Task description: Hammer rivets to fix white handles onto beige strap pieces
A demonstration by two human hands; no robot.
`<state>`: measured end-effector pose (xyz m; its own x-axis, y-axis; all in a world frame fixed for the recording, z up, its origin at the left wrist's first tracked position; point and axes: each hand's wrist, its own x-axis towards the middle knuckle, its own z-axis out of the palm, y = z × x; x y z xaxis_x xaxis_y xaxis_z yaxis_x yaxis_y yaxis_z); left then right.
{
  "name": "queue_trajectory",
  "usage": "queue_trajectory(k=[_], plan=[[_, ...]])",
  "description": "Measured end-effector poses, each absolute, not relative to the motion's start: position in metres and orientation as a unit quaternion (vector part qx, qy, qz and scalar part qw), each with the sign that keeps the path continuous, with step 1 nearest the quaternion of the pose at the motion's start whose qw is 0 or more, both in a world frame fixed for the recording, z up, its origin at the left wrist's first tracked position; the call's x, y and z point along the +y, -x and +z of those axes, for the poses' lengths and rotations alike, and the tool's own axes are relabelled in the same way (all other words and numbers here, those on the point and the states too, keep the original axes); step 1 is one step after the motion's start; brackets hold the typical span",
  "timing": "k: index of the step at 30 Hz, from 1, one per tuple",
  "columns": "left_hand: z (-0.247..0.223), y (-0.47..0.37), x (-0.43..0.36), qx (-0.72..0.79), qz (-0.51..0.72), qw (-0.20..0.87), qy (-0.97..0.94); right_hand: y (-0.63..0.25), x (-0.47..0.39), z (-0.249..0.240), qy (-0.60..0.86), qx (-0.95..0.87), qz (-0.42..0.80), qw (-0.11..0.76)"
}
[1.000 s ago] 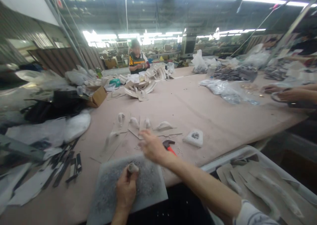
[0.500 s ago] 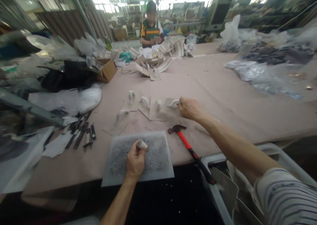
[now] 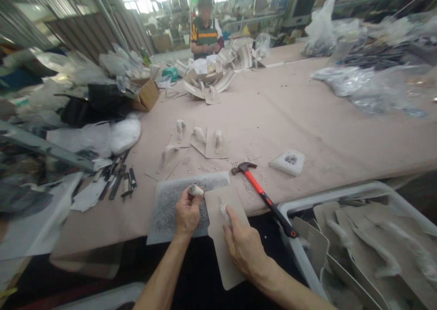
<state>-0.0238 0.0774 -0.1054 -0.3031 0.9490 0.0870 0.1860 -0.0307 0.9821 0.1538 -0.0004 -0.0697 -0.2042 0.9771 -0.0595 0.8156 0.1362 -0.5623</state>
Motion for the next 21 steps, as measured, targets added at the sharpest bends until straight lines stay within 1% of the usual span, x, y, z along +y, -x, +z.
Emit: queue_trajectory(k=[3,7,9,11,13,15,16,18,19,21], plan=[[-0.095,0.017,0.080,0.581,0.537,0.355,-0.498,-0.148,-0.003,-0.071,0.625,-0.724,0.255,0.140],[-0.091,0.001,0.086,0.518,0.494,0.457,-0.528,-0.149,-0.001,-0.062,0.633,-0.703,0.296,0.130],[-0.095,-0.006,0.088,0.500,0.474,0.485,-0.538,-0.154,-0.001,-0.060,0.624,-0.693,0.322,0.161],[-0.100,-0.009,0.089,0.496,0.469,0.493,-0.540,-0.164,0.001,-0.060,0.608,-0.690,0.331,0.210],[-0.103,-0.010,0.089,0.496,0.471,0.497,-0.535,-0.180,0.007,-0.060,0.607,-0.689,0.303,0.254],[-0.104,-0.010,0.088,0.497,0.471,0.501,-0.529,-0.202,0.018,-0.061,0.637,-0.682,0.235,0.274],[-0.104,-0.009,0.088,0.499,0.468,0.502,-0.529,-0.215,0.025,-0.062,0.658,-0.677,0.192,0.268],[-0.103,-0.008,0.088,0.506,0.462,0.493,-0.536,-0.238,0.038,-0.066,0.698,-0.671,0.118,0.221],[-0.103,-0.008,0.088,0.508,0.457,0.486,-0.544,-0.248,0.043,-0.069,0.714,-0.669,0.094,0.184],[-0.103,-0.008,0.088,0.511,0.447,0.474,-0.561,-0.263,0.051,-0.076,0.732,-0.669,0.085,0.099]])
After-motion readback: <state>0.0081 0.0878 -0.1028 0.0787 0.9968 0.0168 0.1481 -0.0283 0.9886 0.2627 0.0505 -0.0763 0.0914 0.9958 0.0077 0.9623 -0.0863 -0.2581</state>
